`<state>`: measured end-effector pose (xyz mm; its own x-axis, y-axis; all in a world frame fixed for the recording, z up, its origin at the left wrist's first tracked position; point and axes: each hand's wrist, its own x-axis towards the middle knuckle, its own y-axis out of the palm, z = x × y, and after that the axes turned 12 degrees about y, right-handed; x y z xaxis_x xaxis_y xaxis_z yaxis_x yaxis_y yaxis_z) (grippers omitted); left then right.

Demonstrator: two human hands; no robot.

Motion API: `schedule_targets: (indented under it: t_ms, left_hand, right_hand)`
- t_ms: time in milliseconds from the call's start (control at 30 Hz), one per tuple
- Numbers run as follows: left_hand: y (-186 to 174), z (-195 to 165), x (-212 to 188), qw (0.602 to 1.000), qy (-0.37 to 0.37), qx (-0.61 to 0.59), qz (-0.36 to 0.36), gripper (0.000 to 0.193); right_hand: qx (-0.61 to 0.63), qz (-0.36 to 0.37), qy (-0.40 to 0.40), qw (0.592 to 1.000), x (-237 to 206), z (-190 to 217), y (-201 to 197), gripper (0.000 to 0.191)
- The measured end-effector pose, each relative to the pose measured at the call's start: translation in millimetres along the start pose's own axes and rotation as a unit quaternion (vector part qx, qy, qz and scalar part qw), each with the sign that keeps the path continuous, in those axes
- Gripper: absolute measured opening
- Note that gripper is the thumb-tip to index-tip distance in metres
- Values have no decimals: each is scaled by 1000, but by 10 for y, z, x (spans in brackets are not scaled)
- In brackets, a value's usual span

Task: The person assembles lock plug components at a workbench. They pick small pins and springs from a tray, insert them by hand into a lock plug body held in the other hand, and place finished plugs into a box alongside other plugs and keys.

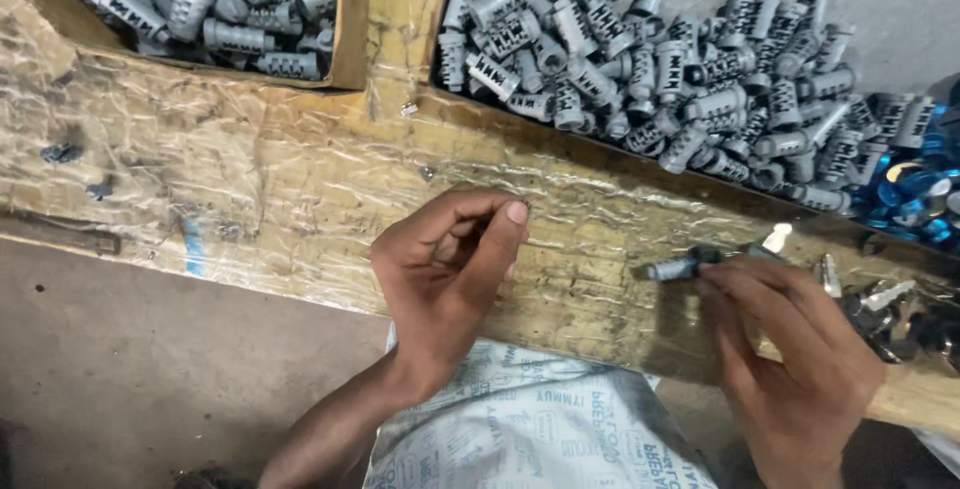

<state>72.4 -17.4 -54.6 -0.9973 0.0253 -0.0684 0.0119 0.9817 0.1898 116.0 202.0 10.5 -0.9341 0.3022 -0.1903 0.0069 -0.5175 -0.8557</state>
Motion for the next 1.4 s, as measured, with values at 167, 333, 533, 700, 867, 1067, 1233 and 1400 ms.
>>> schedule_targets:
  t_ms: [167, 333, 533, 700, 867, 1067, 1233, 1400]
  left_hand:
    - [-117, 42, 35, 997, 65, 40, -28, 9]
    - [-237, -7, -19, 996, 51, 12, -68, 11]
    - [-348, -147, -157, 991, 75, -19, -105, 15]
    - [-505, -255, -284, 976, 110, -40, -184, 15]
    - [-629, -302, -411, 958, 154, -66, -231, 14]
    - [-672, -337, -569, 955, 135, -64, -257, 13]
    - [-714, -346, -580, 953, 137, -75, -261, 15]
    - [-752, -363, -556, 957, 117, -87, -252, 15]
  right_hand:
    - [-142, -115, -32, 983, -185, -549, 81, 12]
    - [-61, -117, 51, 990, -523, -1018, 43, 20]
    - [-108, -55, -33, 992, -656, -634, 200, 21]
    - [-169, -91, -125, 973, -613, -133, 760, 53]
    - [-116, 27, -185, 976, -532, 182, 1269, 84]
    - [-129, 86, -255, 954, -365, 372, 1218, 79]
    - [114, -1, -146, 983, -351, 175, 864, 49]
    - [239, -37, -25, 970, -429, -147, 606, 20]
